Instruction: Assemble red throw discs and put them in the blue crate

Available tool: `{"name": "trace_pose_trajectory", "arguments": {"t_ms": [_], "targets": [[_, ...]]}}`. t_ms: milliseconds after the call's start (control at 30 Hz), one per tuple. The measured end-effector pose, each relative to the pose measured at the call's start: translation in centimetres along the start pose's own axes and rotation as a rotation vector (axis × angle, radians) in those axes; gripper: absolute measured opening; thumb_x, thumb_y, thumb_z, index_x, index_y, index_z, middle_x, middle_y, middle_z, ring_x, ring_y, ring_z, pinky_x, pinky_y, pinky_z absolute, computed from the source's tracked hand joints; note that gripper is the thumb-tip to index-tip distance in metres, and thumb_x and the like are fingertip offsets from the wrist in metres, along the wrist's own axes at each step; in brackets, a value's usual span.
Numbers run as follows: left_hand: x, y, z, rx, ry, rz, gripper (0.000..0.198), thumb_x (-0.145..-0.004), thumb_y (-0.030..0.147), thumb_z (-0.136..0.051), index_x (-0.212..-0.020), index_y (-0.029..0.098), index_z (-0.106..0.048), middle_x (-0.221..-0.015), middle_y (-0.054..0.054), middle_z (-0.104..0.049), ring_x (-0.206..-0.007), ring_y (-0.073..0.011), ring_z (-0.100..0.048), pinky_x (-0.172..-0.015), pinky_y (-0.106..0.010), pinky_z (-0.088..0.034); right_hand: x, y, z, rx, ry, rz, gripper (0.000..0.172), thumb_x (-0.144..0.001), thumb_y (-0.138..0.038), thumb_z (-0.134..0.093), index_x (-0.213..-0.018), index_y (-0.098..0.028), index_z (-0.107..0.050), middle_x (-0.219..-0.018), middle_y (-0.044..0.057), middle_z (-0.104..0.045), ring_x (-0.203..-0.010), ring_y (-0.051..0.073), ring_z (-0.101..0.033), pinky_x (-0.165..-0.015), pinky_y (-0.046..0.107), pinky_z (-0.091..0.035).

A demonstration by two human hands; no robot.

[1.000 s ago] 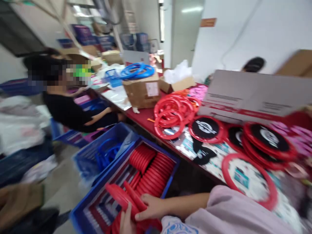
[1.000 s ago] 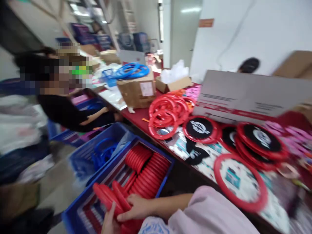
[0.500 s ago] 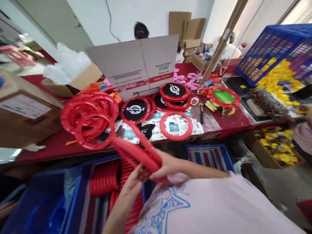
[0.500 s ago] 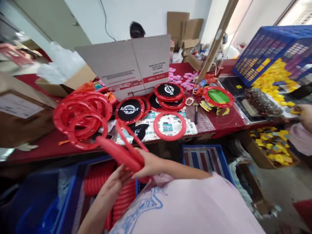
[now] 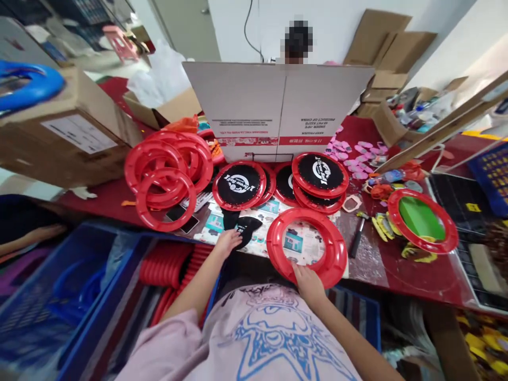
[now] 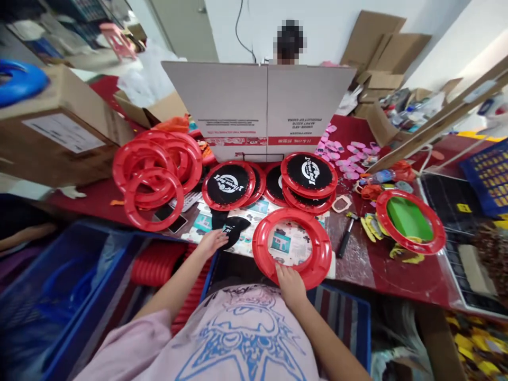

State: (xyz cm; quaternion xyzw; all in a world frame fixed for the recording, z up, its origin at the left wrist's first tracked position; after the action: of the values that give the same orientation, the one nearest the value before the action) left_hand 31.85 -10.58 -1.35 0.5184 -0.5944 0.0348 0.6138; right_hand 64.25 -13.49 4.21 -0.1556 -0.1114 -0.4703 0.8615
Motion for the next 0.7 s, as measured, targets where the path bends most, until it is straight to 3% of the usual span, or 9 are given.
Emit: {"name": "trace_pose_trajectory", "arguments": {"t_ms": [167,333,467,567,633,700], "targets": [[-6.0,6.1,-2.1,0.163,0.029,0.079,0.027,-0.093,0.026,-0.053,-0.114,0.01,-0.055,-0.105,-0.009,-0.058,-0.09,-0.0163,-0.059,-0.076,-0.032,-0.053,-2.9,0.3,-2.7,-0.055,0.015,-0.053,0.055,-0.077,-0.032,-0.069,-0.127,-0.013,-0.057,-0.113,0.016,-0.065,-0.103,0.031,-0.062,-0.09,0.041,-0.05],[-9.0,9.9,-2.4,0.315,0.041,0.09,0.029,-0.095,0.03,-0.049,-0.118,0.012,-0.053,-0.107,-0.008,-0.057,-0.09,-0.0159,-0.058,-0.078,-0.033,-0.052,-3.6,-1.1,-1.2,-0.129,0.258,-0.098,0.047,-0.085,-0.036,-0.061,-0.123,-0.008,-0.06,-0.104,0.017,-0.068,-0.095,0.028,-0.064,-0.085,0.042,-0.054],[-9.3,12.0,-1.0,0.402,-0.053,0.046,0.031,-0.093,0.036,-0.048,-0.114,0.014,-0.054,-0.102,-0.008,-0.059,-0.091,-0.0186,-0.059,-0.08,-0.038,-0.051,-2.6,-2.9,3.0,-0.141,0.54,-0.142,0.036,-0.093,-0.034,-0.048,-0.114,-0.011,-0.065,-0.099,0.016,-0.068,-0.093,0.024,-0.065,-0.086,0.041,-0.055],[-9.5,14.4,-0.4,0.432,-0.162,-0.05,0.028,-0.094,0.033,-0.043,-0.108,0.014,-0.057,-0.098,-0.007,-0.062,-0.092,-0.0187,-0.06,-0.081,-0.037,-0.051,-1.5,-4.8,8.1,-0.237,0.816,-0.326,0.038,-0.088,-0.035,-0.058,-0.115,-0.01,-0.064,-0.102,0.017,-0.068,-0.091,0.024,-0.066,-0.082,0.039,-0.055],[-9.5,16.0,-0.6,0.411,-0.228,-0.09,0.024,-0.094,0.026,-0.041,-0.103,0.013,-0.058,-0.095,-0.007,-0.064,-0.09,-0.0177,-0.061,-0.082,-0.035,-0.051,-0.9,-6.0,11.9,-0.499,1.11,-0.542,0.054,-0.081,-0.036,-0.068,-0.128,-0.013,-0.057,-0.107,0.016,-0.067,-0.091,0.023,-0.066,-0.08,0.038,-0.056],[-9.1,17.2,-1.2,0.364,-0.268,-0.124,0.02,-0.094,0.018,-0.04,-0.099,0.012,-0.058,-0.091,-0.007,-0.065,-0.085,-0.016,-0.062,-0.082,-0.033,-0.051,-1.5,-7.2,15.4,-0.809,1.27,-0.542,0.064,-0.082,-0.038,-0.067,-0.139,-0.02,-0.044,-0.104,0.01,-0.068,-0.081,0.018,-0.068,-0.072,0.034,-0.057]]}}
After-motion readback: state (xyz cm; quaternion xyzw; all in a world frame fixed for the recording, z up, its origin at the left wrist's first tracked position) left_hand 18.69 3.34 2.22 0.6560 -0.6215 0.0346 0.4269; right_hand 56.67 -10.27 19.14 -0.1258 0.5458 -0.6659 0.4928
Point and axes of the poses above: each hand's wrist, its own x-axis away from the middle knuckle, its own z-axis out of the back of the hand, y = z × x, the point moved 2 cm from there along -x, towards the middle knuckle
